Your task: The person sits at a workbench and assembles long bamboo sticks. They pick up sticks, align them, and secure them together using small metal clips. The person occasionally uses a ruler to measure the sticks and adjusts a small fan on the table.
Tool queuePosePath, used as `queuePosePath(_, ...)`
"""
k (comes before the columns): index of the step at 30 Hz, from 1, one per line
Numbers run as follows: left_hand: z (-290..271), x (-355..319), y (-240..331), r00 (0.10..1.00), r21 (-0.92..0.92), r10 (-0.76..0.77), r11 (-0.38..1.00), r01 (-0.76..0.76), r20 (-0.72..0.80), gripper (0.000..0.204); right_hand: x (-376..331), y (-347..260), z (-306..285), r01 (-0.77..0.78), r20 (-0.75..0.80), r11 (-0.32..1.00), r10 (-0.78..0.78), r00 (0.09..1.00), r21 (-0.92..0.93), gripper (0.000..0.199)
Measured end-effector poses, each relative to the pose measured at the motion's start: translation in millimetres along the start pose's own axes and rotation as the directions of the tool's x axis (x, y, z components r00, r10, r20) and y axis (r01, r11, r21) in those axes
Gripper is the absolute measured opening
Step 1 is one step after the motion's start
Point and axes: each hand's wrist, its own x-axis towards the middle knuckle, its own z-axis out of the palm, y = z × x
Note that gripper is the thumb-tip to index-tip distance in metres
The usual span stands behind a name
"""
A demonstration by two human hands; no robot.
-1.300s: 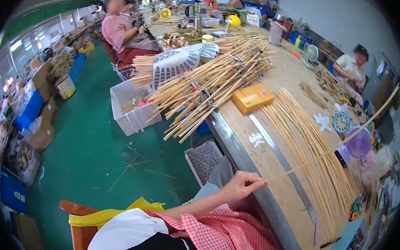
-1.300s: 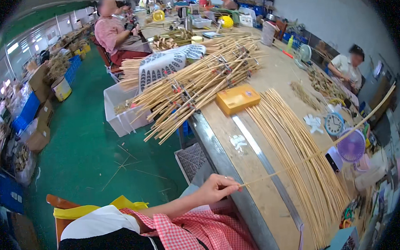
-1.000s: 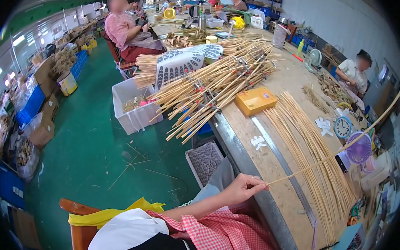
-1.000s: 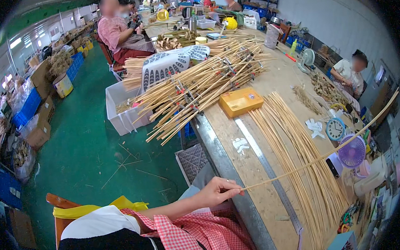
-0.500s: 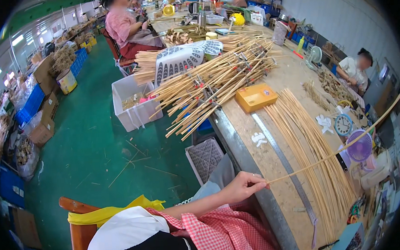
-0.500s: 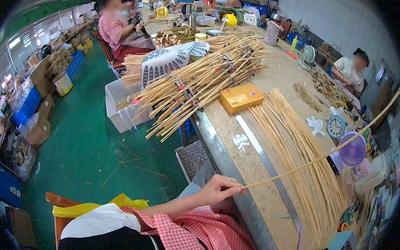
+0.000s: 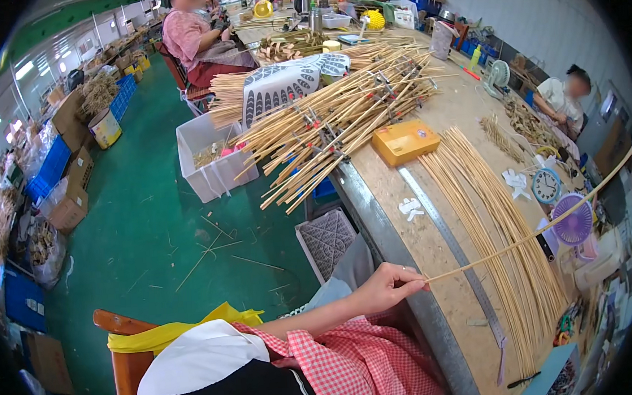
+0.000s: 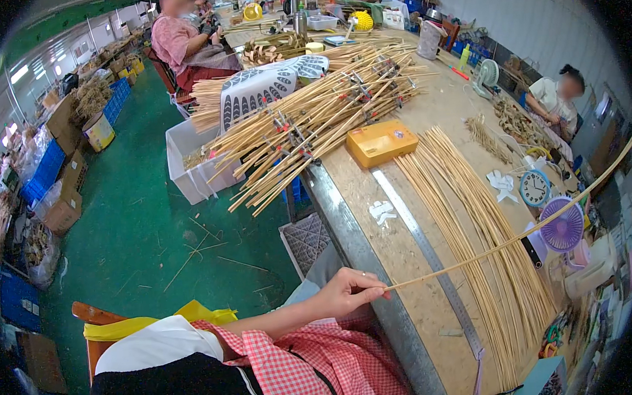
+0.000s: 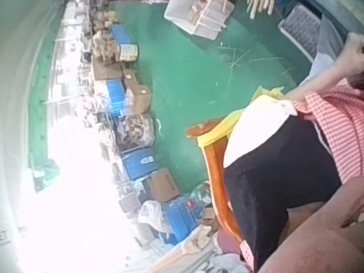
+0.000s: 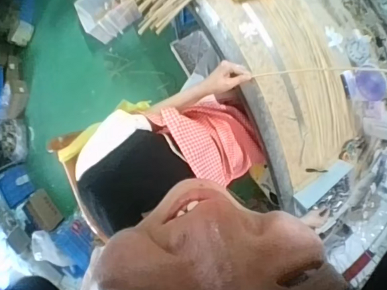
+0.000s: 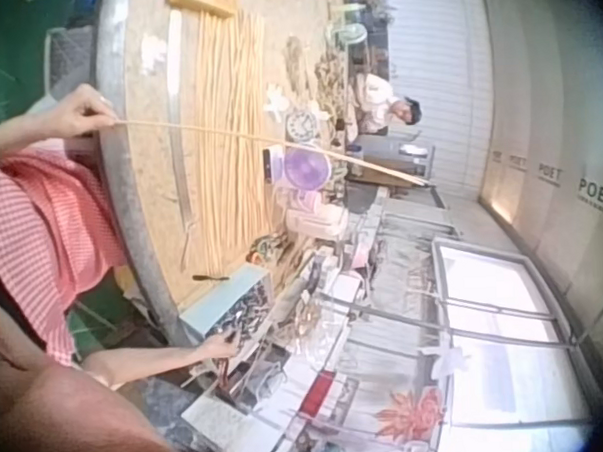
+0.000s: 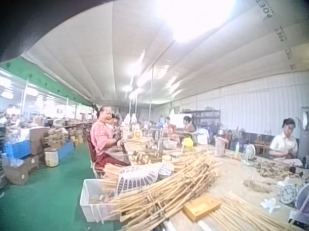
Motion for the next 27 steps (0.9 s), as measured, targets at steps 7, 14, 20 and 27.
queuePosePath(7, -2, 1, 4, 0.999, 0.056, -0.001, 0.998, 0.004, -0.049, 0.016, 2, 22, 17, -0.017, 0.027, 0.990, 0.013, 1.000, 0.142, 0.028)
queuePosePath(14, 6, 4, 8, 0.988, 0.151, -0.144, 0.977, 0.150, -0.051, 0.019, -2, 43, 29, -0.181, 0.160, 0.878, 0.122, 0.980, 0.442, 0.025)
queuePosePath(20, 10, 3, 14, 0.972, 0.070, -0.224, 0.971, 0.229, -0.071, 0.016, -6, -37, -2, -0.202, -0.168, 0.701, 0.421, 0.891, 0.684, 0.026)
queuePosePath(27, 24, -3, 14, 0.984, 0.095, -0.173, 0.981, 0.170, 0.030, 0.013, -70, -261, -44, -0.413, 0.458, 0.263, -0.139, 0.878, 0.872, 0.023)
